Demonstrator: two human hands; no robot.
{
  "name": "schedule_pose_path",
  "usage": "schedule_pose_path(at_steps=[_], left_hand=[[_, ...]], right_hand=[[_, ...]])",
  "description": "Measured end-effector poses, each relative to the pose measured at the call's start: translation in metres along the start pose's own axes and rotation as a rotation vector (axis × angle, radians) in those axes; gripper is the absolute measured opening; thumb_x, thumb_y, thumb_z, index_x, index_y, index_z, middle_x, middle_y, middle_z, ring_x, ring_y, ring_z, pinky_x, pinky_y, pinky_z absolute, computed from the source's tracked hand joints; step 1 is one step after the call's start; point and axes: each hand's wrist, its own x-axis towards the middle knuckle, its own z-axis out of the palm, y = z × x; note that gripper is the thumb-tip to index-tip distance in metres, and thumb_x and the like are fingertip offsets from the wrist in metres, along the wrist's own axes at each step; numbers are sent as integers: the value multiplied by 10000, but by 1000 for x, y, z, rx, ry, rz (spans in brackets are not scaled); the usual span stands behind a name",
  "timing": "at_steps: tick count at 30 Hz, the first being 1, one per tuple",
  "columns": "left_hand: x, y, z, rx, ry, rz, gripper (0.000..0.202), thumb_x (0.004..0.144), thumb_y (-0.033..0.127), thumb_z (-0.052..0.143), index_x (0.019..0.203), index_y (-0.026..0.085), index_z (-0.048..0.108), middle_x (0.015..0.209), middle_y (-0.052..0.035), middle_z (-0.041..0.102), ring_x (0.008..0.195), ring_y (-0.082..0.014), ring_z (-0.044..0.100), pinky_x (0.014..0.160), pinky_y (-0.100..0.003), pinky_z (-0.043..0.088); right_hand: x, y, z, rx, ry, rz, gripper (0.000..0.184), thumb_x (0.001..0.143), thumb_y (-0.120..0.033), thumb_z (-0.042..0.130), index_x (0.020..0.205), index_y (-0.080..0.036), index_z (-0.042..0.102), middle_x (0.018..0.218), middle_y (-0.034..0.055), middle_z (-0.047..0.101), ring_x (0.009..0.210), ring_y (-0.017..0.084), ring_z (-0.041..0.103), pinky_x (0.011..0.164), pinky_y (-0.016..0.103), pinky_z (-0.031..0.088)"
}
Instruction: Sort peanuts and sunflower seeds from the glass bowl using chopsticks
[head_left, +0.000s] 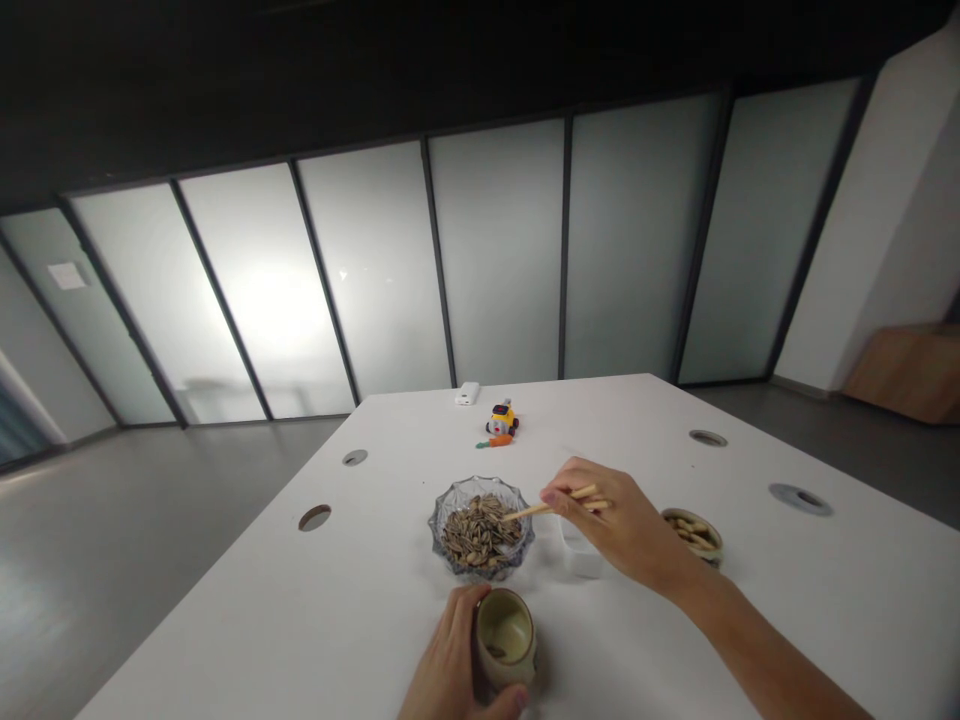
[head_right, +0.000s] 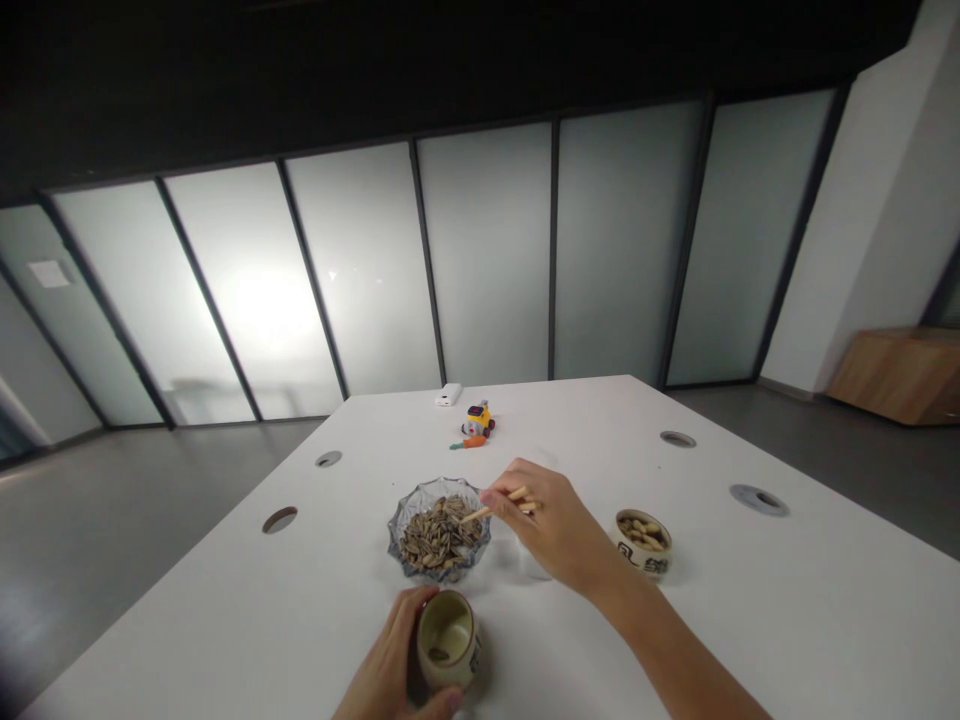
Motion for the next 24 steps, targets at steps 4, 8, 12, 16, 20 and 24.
schedule_pose_path(at_steps=[4, 8, 12, 16, 20, 24], left_hand=[[-1, -2, 0, -1, -6, 14, 793, 681, 240, 784, 1417, 198, 492, 1386, -169, 606, 1303, -393, 603, 1143, -521, 476], [-1, -1, -1, -9, -7, 44, 763, 718, 281, 793, 1422, 210, 506, 1375, -157, 616, 1289, -377, 611, 1134, -499, 487], [-1, -1, -1, -14, -4, 48, 776, 716, 285, 795, 1429, 194, 502, 1383, -172, 605, 1299, -389, 606, 1136, -505, 480], [-1, 1, -2, -22, -9, 39, 767, 709, 262, 791, 1419, 202, 507, 1381, -168, 607, 1296, -388, 606, 1132, -498, 476], [-2, 2, -2, -29, 1, 50, 755, 716, 284, 796, 1413, 207, 515, 1356, -159, 627, 1273, -382, 618, 1120, -494, 492], [-1, 0, -1, -20, -2, 22, 784, 690, 261, 790, 1419, 201, 508, 1385, -167, 615, 1301, -385, 602, 1142, -506, 480]], right_hand=[[-1, 5, 12, 30, -20, -13, 472, 1065, -549, 545, 825, -232, 799, 791, 49, 704, 695, 196, 645, 665, 294, 519], [-3, 9, 16, 35, -33, -7, 481, 1059, -577, 552, 839, -239, 814, 808, 55, 714, 711, 202, 658, 696, 304, 532], [-4, 11, 18, 69, -57, 16, 473, 1047, -585, 573, 849, -232, 816, 831, 58, 716, 727, 202, 670, 682, 292, 539], [-4, 10, 21, 55, -78, 17, 452, 1034, -576, 604, 830, -229, 811, 837, 58, 727, 740, 208, 688, 701, 298, 541], [-3, 8, 19, 34, -89, 2, 447, 1045, -554, 591, 826, -234, 814, 843, 64, 741, 744, 215, 699, 707, 307, 539], [-2, 4, 10, 27, -70, -8, 464, 1053, -558, 569, 822, -235, 809, 828, 63, 738, 726, 210, 678, 693, 302, 529]])
